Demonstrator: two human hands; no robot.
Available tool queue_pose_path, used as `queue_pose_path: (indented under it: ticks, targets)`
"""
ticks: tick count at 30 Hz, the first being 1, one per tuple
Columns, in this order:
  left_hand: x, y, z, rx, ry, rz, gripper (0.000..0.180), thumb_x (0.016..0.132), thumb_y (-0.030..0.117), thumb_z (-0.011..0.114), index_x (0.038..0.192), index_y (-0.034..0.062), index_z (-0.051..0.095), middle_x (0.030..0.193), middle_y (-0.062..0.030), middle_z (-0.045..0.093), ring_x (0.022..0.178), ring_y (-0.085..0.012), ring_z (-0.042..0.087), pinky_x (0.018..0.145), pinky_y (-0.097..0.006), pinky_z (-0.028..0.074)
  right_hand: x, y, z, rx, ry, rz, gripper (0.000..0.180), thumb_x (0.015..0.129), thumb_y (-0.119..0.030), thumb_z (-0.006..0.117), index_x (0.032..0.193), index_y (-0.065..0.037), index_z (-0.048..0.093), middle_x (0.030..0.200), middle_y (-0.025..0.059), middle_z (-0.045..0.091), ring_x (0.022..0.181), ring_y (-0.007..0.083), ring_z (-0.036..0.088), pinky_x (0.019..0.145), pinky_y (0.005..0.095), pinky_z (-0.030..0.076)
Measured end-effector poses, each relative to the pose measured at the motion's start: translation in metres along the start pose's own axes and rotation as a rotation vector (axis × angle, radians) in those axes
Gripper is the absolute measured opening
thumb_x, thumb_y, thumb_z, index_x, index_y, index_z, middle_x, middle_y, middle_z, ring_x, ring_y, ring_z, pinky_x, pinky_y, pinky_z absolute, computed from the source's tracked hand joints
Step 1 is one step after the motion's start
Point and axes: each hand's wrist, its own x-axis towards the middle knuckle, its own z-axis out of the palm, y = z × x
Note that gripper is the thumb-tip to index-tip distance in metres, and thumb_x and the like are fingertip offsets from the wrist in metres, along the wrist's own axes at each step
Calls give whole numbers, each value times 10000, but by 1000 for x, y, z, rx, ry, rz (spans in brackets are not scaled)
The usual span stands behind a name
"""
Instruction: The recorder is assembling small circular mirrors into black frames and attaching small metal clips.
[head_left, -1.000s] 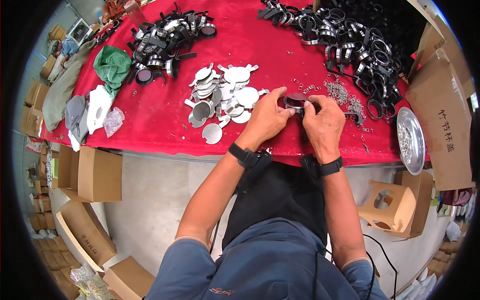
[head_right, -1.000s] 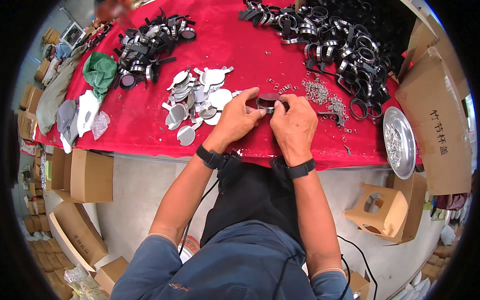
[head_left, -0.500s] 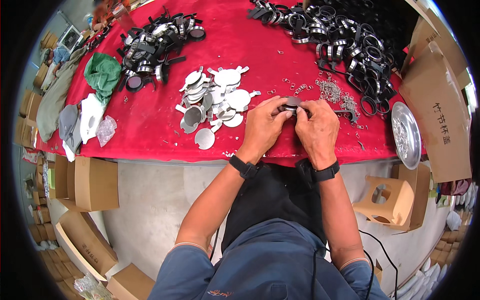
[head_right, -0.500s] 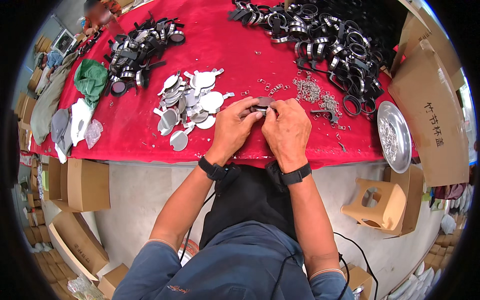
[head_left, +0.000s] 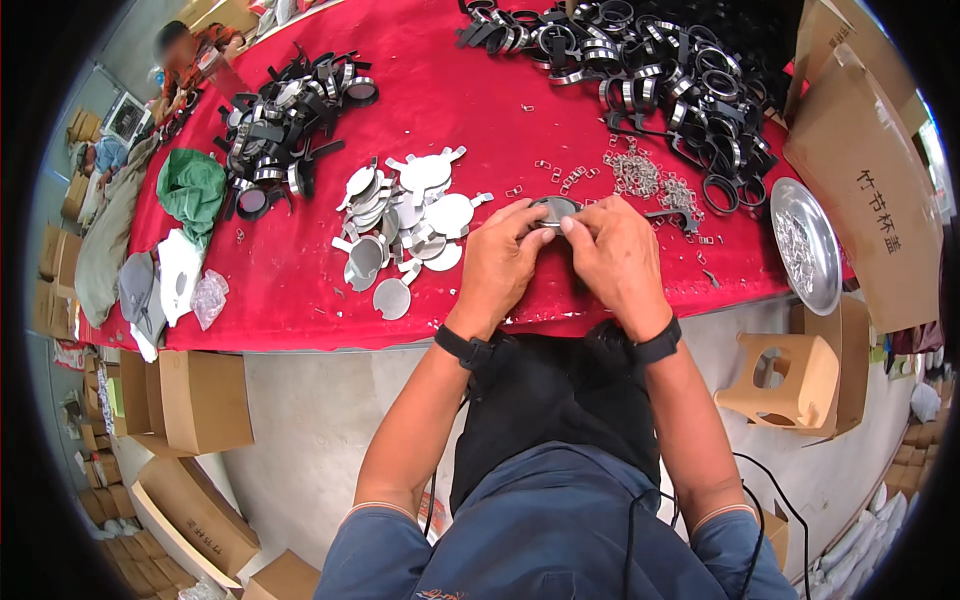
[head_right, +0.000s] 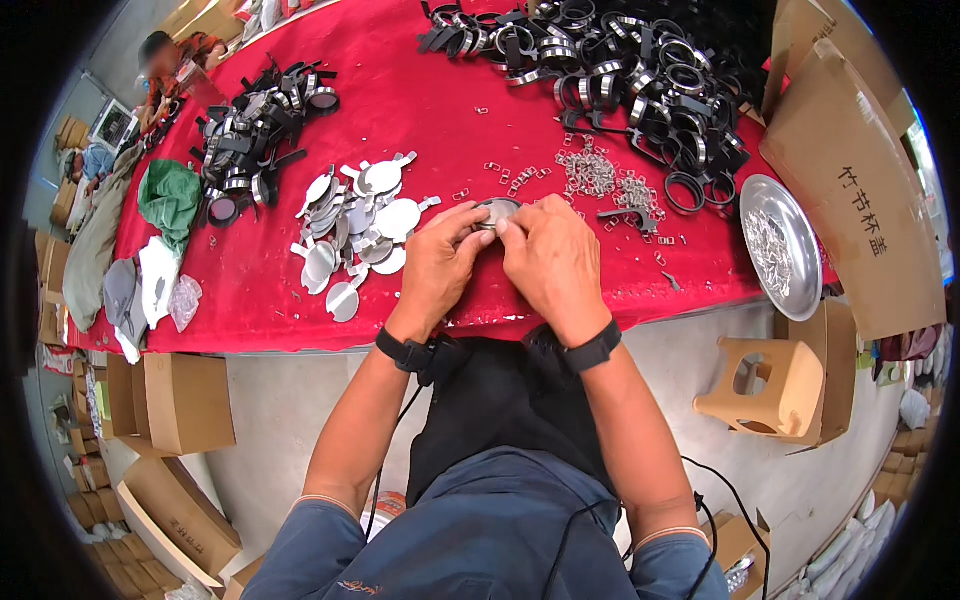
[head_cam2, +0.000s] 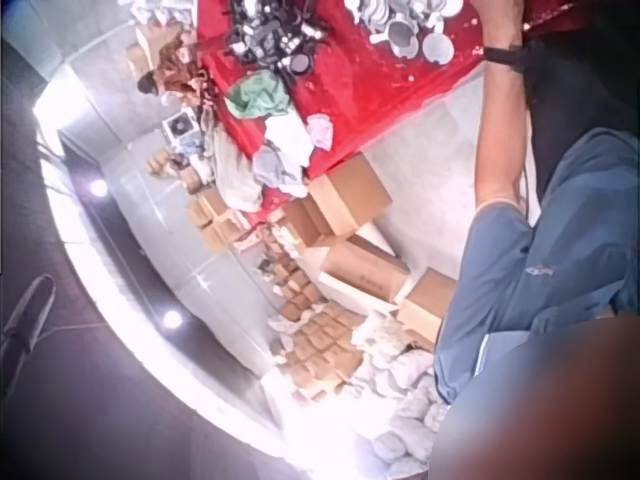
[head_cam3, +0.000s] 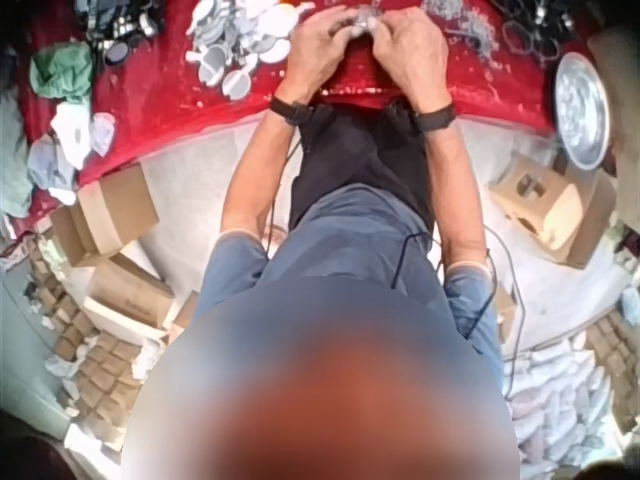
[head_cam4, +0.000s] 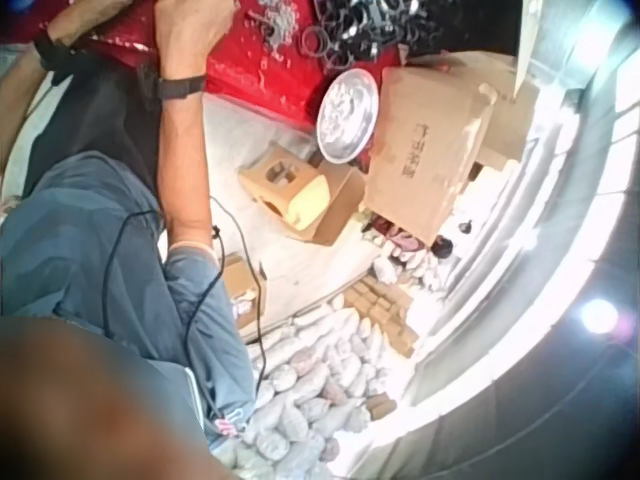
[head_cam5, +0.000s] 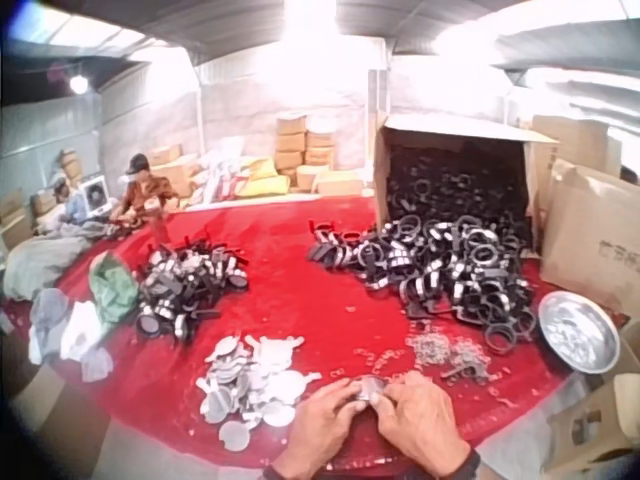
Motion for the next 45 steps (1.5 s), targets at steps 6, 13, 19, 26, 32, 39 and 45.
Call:
queue_pose_path:
  ticks: [6, 13, 19, 26, 32, 39, 45]
  targets:
    - [2, -5, -5, 105, -13, 24, 278, 985, 91, 830, 1252, 12, 827, 1330, -229, 792, 1035, -322, 832, 934, -405, 657, 9, 11, 12, 4, -77, -130, 267, 1039, -267, 706, 971, -38, 826, 1056, 138, 773, 1018, 380, 751, 903, 533, 620]
    - [2, 22, -7, 492, -5, 249, 318, 945, 20, 806, 1262, 1, 812, 1358, -223, 736, 1228, -397, 724, 1071, -484, 576, -2, 6, 21, 30, -13, -146, 272, 1075, -223, 670, 988, 6, 789, 1019, 197, 705, 1001, 407, 717, 876, 529, 606]
    - [-6, 34, -1, 443, -110, 317, 451, 926, 89, 804, 1348, -28, 696, 1306, -266, 735, 1273, -465, 688, 1100, -510, 559, 1, 10, 13, 113, -66, -142, 277, 1110, -202, 642, 1044, 24, 788, 1069, 202, 707, 1001, 422, 718, 905, 523, 600]
    - [-5, 46, 10, 436, -107, 250, 551, 815, 168, 933, 1279, -8, 693, 1246, -221, 746, 1166, -409, 725, 1029, -470, 576, -5, 54, -6, 445, -51, -308, 263, 1106, -165, 658, 1241, 30, 773, 1192, 227, 773, 1102, 404, 757, 974, 479, 611]
    - [11, 46, -7, 405, -158, 196, 623, 744, 151, 965, 1283, -12, 698, 1244, -205, 748, 1125, -392, 733, 1028, -462, 578, -16, 113, -82, 189, 135, 216, 207, 1003, -127, 767, 1159, -14, 841, 1082, 199, 835, 997, 357, 823, 895, 409, 633]
    - [11, 46, -5, 391, -158, 202, 605, 747, 133, 952, 1284, 2, 707, 1267, -195, 745, 1149, -394, 723, 1028, -461, 579, -32, 105, -52, 67, -84, 190, 203, 956, -100, 797, 1141, -28, 842, 1059, 201, 806, 1011, 424, 774, 915, 493, 607]
    - [11, 49, -6, 375, -172, 154, 611, 729, 122, 965, 1277, 4, 721, 1272, -195, 747, 1137, -379, 727, 1036, -463, 582, -23, 102, -43, -39, -58, 93, 195, 957, -89, 800, 1144, -51, 842, 1027, 188, 769, 986, 425, 757, 885, 512, 595]
